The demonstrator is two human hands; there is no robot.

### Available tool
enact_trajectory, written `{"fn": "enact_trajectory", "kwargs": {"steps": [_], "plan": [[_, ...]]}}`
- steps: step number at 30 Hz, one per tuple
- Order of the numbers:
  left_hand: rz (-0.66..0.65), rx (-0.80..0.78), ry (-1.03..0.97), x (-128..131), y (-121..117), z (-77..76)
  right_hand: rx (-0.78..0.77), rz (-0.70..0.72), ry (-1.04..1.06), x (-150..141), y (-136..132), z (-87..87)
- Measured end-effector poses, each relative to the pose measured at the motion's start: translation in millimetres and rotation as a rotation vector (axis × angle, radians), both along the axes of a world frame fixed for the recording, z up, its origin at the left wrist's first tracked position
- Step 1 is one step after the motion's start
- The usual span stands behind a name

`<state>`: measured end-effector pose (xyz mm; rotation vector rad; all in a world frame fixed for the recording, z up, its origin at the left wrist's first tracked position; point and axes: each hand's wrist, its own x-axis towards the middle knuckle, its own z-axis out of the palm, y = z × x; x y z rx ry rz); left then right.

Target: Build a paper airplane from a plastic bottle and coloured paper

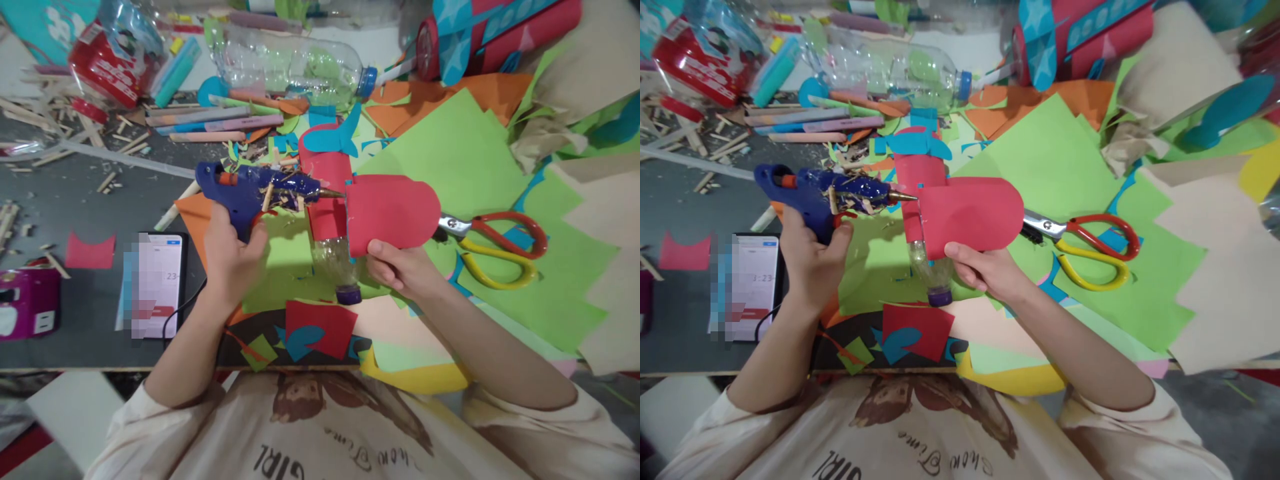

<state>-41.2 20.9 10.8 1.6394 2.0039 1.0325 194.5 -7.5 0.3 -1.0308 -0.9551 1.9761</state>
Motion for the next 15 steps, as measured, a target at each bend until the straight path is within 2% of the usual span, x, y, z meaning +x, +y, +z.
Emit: {"fn": "enact_trajectory", "kwargs": {"steps": [15], "plan": [[-0.013,0.093,0.010,-5.2,1.3,-5.8,0.027,0.074,-0.003,1.3,0.6,1.6]]}}
